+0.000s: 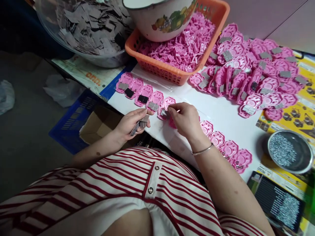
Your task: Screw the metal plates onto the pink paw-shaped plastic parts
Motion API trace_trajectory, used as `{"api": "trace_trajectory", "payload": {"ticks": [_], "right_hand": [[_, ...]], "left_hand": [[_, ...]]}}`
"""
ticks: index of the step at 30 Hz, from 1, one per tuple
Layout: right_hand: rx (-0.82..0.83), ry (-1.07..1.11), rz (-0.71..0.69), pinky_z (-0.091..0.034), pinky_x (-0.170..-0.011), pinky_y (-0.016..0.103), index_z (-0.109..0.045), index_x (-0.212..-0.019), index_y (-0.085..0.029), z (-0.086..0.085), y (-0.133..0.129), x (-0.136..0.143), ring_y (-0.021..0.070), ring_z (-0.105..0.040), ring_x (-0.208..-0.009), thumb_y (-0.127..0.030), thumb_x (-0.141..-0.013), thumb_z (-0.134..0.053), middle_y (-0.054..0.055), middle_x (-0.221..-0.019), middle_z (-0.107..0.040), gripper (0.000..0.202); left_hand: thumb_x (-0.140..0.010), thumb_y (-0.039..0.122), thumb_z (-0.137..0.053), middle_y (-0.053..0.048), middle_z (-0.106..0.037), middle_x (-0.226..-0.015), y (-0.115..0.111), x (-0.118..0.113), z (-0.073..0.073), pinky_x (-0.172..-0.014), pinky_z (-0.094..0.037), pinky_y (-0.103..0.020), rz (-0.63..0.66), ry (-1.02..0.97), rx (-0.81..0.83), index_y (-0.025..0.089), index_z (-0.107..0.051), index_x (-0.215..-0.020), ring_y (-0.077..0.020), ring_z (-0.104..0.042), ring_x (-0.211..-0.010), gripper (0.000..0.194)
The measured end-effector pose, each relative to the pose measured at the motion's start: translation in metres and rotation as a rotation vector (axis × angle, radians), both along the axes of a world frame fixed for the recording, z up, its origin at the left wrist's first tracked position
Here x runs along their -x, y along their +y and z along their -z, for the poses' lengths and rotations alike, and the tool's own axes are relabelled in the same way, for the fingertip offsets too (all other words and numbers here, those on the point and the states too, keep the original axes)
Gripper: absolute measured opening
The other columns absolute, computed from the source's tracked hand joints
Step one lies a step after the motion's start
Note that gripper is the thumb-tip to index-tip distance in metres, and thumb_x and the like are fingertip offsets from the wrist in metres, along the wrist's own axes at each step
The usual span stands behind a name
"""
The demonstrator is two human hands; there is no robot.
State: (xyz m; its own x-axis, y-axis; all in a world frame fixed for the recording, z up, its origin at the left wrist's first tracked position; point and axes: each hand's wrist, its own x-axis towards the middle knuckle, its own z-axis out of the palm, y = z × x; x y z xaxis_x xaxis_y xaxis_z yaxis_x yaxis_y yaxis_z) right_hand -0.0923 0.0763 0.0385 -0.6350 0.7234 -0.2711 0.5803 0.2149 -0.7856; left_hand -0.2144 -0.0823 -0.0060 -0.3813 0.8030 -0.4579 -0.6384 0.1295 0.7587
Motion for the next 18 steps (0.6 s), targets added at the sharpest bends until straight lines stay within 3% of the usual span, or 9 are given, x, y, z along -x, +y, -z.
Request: {"api": "trace_trajectory", "payload": {"ticks": [3,7,11,18], "right_hand": [[0.170,0.051,-0.109,-0.040,-0.064,0.028,-0.077,-0.083,-0.014,-0.009,-0.016,-0.004,0.0102,-0.051,-0.062,-0.048,-0.081,-0.069,0.004,-0.069,-0.069,0.035],[0.369,0.130,-0.207,-0.044,-0.064,0.025,-0.071,-0.070,-0.015,-0.006,-0.033,-0.005,0.0091,-0.054,-0.062,-0.061,-0.069,-0.078,0.002,-0.066,-0.068,0.046],[0.454,0.206,-0.107,-0.040,-0.052,0.023,-0.063,-0.074,-0.017,0.004,-0.039,-0.008,0.0088,-0.054,-0.057,-0.070,-0.070,-0.072,0.002,-0.064,-0.067,0.054],[0.499,0.250,-0.006,-0.045,-0.051,0.023,-0.063,-0.078,-0.016,0.005,-0.033,-0.026,0.0098,-0.059,-0.059,-0.065,-0.065,-0.080,0.006,-0.074,-0.072,0.053]], "left_hand": [[-0.094,0.038,-0.065,0.000,-0.067,-0.059,0.004,-0.006,-0.005,-0.033,-0.024,-0.012,0.024,0.033,-0.009,0.015,-0.066,-0.109,-0.0044,-0.043,-0.035,0.027],[-0.093,0.043,-0.066,0.000,-0.066,-0.061,0.008,-0.015,-0.008,-0.034,-0.026,-0.013,0.023,0.075,-0.009,0.015,-0.066,-0.113,-0.0089,-0.057,-0.046,0.034],[-0.086,0.053,-0.073,0.000,-0.065,-0.059,0.007,-0.020,-0.007,-0.033,-0.024,-0.015,0.088,0.102,-0.022,0.015,-0.066,-0.100,-0.0052,-0.046,-0.038,0.041],[-0.083,0.046,-0.073,0.002,-0.064,-0.056,0.006,-0.021,-0.005,-0.033,-0.023,-0.015,0.061,0.186,0.003,0.017,-0.062,-0.083,-0.0036,-0.038,-0.035,0.032]]}}
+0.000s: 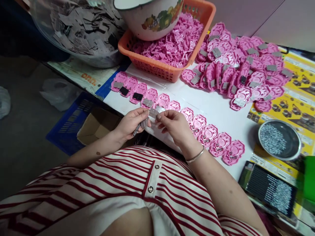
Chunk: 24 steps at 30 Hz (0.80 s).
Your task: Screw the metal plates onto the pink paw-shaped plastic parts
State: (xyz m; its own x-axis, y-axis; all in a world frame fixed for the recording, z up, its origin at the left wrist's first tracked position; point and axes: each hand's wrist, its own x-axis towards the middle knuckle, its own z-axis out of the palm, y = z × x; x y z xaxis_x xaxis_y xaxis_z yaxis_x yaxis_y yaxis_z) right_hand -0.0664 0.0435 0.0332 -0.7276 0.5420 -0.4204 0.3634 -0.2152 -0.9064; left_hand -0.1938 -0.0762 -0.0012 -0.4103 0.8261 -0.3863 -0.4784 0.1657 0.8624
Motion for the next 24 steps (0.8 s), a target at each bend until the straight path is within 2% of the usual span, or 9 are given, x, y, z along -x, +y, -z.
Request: {"api": "trace_trajectory", "payload": {"ticks": [4,8,11,14,17,20,24], "right_hand": [[-0.013,0.000,-0.007,-0.048,-0.052,0.025,-0.066,-0.078,-0.015,0.002,0.003,-0.007,0.0105,-0.060,-0.058,-0.064,-0.064,-0.081,0.006,-0.074,-0.071,0.053],[-0.094,0.011,0.017,-0.046,-0.054,0.026,-0.069,-0.088,-0.017,0.006,0.006,-0.011,0.0089,-0.055,-0.057,-0.062,-0.073,-0.075,0.003,-0.075,-0.069,0.048],[-0.180,0.007,-0.015,-0.045,-0.057,0.027,-0.074,-0.088,-0.018,0.004,0.008,-0.015,0.0087,-0.053,-0.060,-0.049,-0.074,-0.079,0.003,-0.078,-0.068,0.034],[-0.242,0.002,-0.040,-0.044,-0.059,0.026,-0.077,-0.090,-0.019,0.001,0.007,-0.016,0.0099,-0.055,-0.065,-0.041,-0.072,-0.081,0.004,-0.082,-0.069,0.028],[-0.242,-0.001,0.003,-0.044,-0.058,0.026,-0.074,-0.097,-0.020,0.003,0.000,-0.016,0.0101,-0.055,-0.066,-0.050,-0.075,-0.078,0.004,-0.085,-0.069,0.038],[-0.172,-0.007,-0.009,-0.047,-0.058,0.026,-0.070,-0.085,-0.017,0.006,-0.007,-0.016,0.0108,-0.056,-0.064,-0.060,-0.071,-0.078,0.002,-0.074,-0.066,0.047],[-0.124,0.008,0.056,-0.051,-0.061,0.027,-0.065,-0.083,-0.018,0.003,0.001,-0.021,0.0114,-0.059,-0.064,-0.070,-0.070,-0.073,0.002,-0.073,-0.065,0.054]], "left_hand": [[-0.083,0.038,-0.075,0.002,-0.065,-0.056,0.002,-0.001,0.001,-0.040,-0.030,-0.014,-0.005,0.067,-0.006,0.016,-0.064,-0.079,-0.0039,-0.044,-0.040,0.025],[-0.083,0.037,-0.076,0.002,-0.067,-0.057,0.000,-0.003,0.003,-0.053,-0.042,-0.016,0.006,0.118,-0.019,0.016,-0.068,-0.083,-0.0064,-0.053,-0.049,0.022],[-0.083,0.036,-0.075,0.002,-0.067,-0.060,-0.003,-0.005,0.004,-0.061,-0.047,-0.019,0.055,0.233,-0.029,0.016,-0.074,-0.091,-0.0093,-0.059,-0.057,0.021],[-0.081,0.031,-0.075,0.000,-0.068,-0.062,-0.005,-0.006,0.004,-0.062,-0.048,-0.021,0.145,0.334,-0.033,0.016,-0.076,-0.081,-0.0108,-0.061,-0.059,0.016],[-0.085,0.036,-0.071,0.001,-0.068,-0.064,-0.002,-0.007,0.005,-0.061,-0.046,-0.020,0.075,0.321,-0.037,0.017,-0.073,-0.073,-0.0087,-0.057,-0.057,0.022],[-0.085,0.044,-0.071,0.001,-0.066,-0.062,0.001,-0.009,0.007,-0.059,-0.044,-0.019,0.014,0.285,-0.045,0.017,-0.071,-0.070,-0.0079,-0.054,-0.055,0.030],[-0.080,0.048,-0.077,0.001,-0.066,-0.058,0.003,-0.014,0.008,-0.057,-0.044,-0.019,0.011,0.199,-0.049,0.016,-0.075,-0.085,-0.0083,-0.055,-0.055,0.033]]}}
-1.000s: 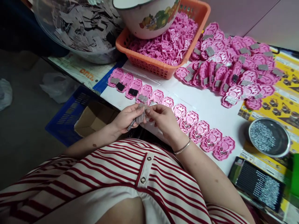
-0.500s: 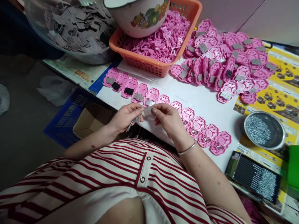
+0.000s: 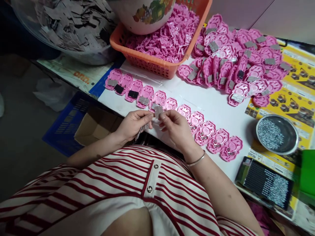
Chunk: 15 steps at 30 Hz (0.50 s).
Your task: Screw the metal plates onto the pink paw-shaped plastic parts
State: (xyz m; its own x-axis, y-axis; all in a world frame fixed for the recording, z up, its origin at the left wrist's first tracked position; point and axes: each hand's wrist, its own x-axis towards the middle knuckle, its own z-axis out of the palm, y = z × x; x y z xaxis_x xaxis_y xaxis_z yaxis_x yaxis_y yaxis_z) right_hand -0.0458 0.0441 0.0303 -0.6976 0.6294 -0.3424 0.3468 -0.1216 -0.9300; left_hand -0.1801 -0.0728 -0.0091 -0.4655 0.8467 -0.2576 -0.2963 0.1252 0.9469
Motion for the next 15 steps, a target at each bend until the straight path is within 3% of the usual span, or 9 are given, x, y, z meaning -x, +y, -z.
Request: {"api": "trace_trajectory", "payload": {"ticks": [3,6,10,15], "right_hand": [[-0.081,-0.100,0.053,-0.039,-0.050,0.024,-0.067,-0.078,-0.016,-0.007,0.022,-0.006,0.0082,-0.048,-0.054,-0.061,-0.068,-0.080,0.000,-0.064,-0.061,0.048],[-0.231,-0.358,0.000,-0.026,-0.045,0.026,-0.069,-0.073,-0.014,-0.009,0.043,-0.006,0.0067,-0.038,-0.045,-0.053,-0.071,-0.080,0.000,-0.054,-0.057,0.040],[-0.321,-0.428,-0.062,-0.027,-0.048,0.027,-0.072,-0.066,-0.014,0.000,0.055,0.002,0.0084,-0.041,-0.046,-0.042,-0.068,-0.083,0.001,-0.050,-0.059,0.030],[-0.487,-0.354,0.055,-0.031,-0.054,0.027,-0.074,-0.075,-0.016,-0.001,0.049,0.004,0.0090,-0.044,-0.054,-0.044,-0.073,-0.078,0.002,-0.061,-0.064,0.028]], "left_hand": [[-0.079,0.048,-0.078,0.002,-0.065,-0.056,-0.002,0.000,-0.003,-0.044,-0.033,-0.016,-0.014,-0.152,0.043,0.016,-0.072,-0.097,-0.0056,-0.047,-0.044,0.038],[-0.079,0.047,-0.079,0.002,-0.064,-0.057,-0.004,0.002,-0.006,-0.036,-0.021,-0.016,-0.032,-0.269,0.089,0.016,-0.068,-0.095,-0.0038,-0.038,-0.037,0.037],[-0.080,0.045,-0.078,0.001,-0.064,-0.057,-0.004,0.003,-0.007,-0.035,-0.021,-0.015,-0.036,-0.323,0.087,0.015,-0.067,-0.095,-0.0032,-0.037,-0.035,0.035],[-0.083,0.047,-0.076,0.001,-0.064,-0.058,-0.002,0.003,-0.007,-0.035,-0.021,-0.015,-0.020,-0.336,0.070,0.015,-0.067,-0.098,-0.0029,-0.037,-0.034,0.036]]}}
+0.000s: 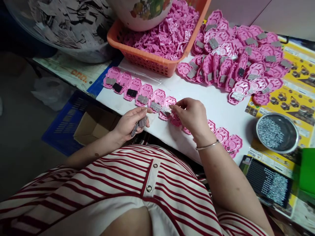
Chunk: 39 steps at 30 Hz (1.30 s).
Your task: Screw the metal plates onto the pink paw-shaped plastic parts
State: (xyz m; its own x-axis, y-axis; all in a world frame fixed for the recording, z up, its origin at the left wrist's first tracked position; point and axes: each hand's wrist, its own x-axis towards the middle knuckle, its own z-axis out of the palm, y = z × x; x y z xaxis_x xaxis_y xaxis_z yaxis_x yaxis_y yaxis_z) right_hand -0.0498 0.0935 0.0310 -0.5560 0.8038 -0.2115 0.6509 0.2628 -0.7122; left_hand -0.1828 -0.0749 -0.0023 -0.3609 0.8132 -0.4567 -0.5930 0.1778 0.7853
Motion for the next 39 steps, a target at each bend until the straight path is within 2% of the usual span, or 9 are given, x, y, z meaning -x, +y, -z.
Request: {"api": "trace_trajectory", "payload": {"ticks": [5,8,14,21,28,31,34,37,39], "right_hand": [[0.201,0.168,-0.188,-0.042,-0.064,0.030,-0.075,-0.086,-0.018,-0.010,-0.035,-0.006,0.0129,-0.056,-0.066,-0.048,-0.080,-0.072,0.006,-0.081,-0.073,0.030],[0.146,0.126,-0.263,-0.043,-0.070,0.031,-0.075,-0.093,-0.019,-0.010,-0.055,-0.006,0.0131,-0.057,-0.070,-0.050,-0.077,-0.075,0.007,-0.091,-0.074,0.035],[0.301,0.241,-0.123,-0.041,-0.068,0.029,-0.075,-0.082,-0.019,-0.001,-0.067,-0.001,0.0128,-0.056,-0.070,-0.037,-0.077,-0.074,0.004,-0.079,-0.070,0.019],[0.564,0.443,0.093,-0.041,-0.053,0.023,-0.067,-0.078,-0.016,-0.001,-0.076,-0.006,0.0088,-0.054,-0.055,-0.047,-0.076,-0.073,0.000,-0.062,-0.064,0.031],[0.615,0.563,0.326,-0.042,-0.051,0.019,-0.064,-0.086,-0.019,0.004,-0.076,-0.016,0.0059,-0.055,-0.058,-0.043,-0.073,-0.076,-0.004,-0.070,-0.059,0.030],[0.642,0.567,0.307,-0.043,-0.051,0.020,-0.065,-0.086,-0.019,0.007,-0.073,-0.023,0.0072,-0.056,-0.060,-0.043,-0.072,-0.078,-0.003,-0.071,-0.059,0.031],[0.630,0.583,0.258,-0.049,-0.057,0.021,-0.069,-0.101,-0.023,0.006,-0.064,-0.033,0.0100,-0.062,-0.073,-0.039,-0.067,-0.085,-0.001,-0.084,-0.066,0.041],[0.569,0.612,0.115,-0.057,-0.080,0.026,-0.068,-0.117,-0.031,0.003,-0.058,-0.041,0.0127,-0.065,-0.094,-0.035,-0.064,-0.089,0.000,-0.105,-0.070,0.058],[0.560,0.604,-0.011,-0.057,-0.091,0.030,-0.069,-0.116,-0.032,0.003,-0.057,-0.043,0.0132,-0.066,-0.099,-0.036,-0.067,-0.088,0.000,-0.106,-0.072,0.052]], "left_hand": [[-0.090,0.049,-0.069,0.001,-0.064,-0.058,0.003,-0.003,-0.002,-0.034,-0.023,-0.014,0.010,-0.014,-0.029,0.016,-0.065,-0.107,-0.0041,-0.040,-0.034,0.038],[-0.090,0.044,-0.070,0.006,-0.058,-0.056,0.005,-0.008,-0.005,-0.033,-0.024,-0.013,0.001,-0.036,-0.036,0.017,-0.065,-0.107,-0.0035,-0.041,-0.035,0.033],[-0.090,0.036,-0.071,0.006,-0.059,-0.064,0.009,-0.018,-0.008,-0.033,-0.028,-0.012,0.024,-0.079,-0.046,0.016,-0.064,-0.105,-0.0035,-0.048,-0.040,0.026],[-0.092,0.039,-0.068,0.001,-0.063,-0.059,0.011,-0.022,-0.005,-0.033,-0.025,-0.012,0.129,-0.127,-0.084,0.015,-0.064,-0.093,-0.0053,-0.048,-0.038,0.024],[-0.092,0.030,-0.067,0.001,-0.064,-0.056,0.011,-0.024,-0.005,-0.032,-0.025,-0.012,0.140,-0.033,0.007,0.014,-0.066,-0.083,-0.0028,-0.041,-0.033,0.019],[-0.090,0.028,-0.069,0.003,-0.064,-0.055,0.011,-0.024,-0.002,-0.032,-0.025,-0.011,0.130,-0.004,0.012,0.014,-0.065,-0.080,-0.0019,-0.041,-0.034,0.018],[-0.087,0.026,-0.073,0.002,-0.064,-0.055,0.011,-0.022,-0.001,-0.033,-0.024,-0.010,0.155,-0.007,0.018,0.014,-0.064,-0.078,-0.0013,-0.042,-0.035,0.018],[-0.086,0.033,-0.073,0.002,-0.063,-0.054,0.010,-0.019,-0.003,-0.032,-0.024,-0.011,0.225,-0.073,0.023,0.014,-0.062,-0.077,-0.0023,-0.040,-0.032,0.023],[-0.086,0.037,-0.073,0.002,-0.061,-0.051,0.010,-0.020,-0.005,-0.031,-0.024,-0.013,0.287,-0.123,0.026,0.015,-0.061,-0.077,-0.0030,-0.037,-0.030,0.027]]}}
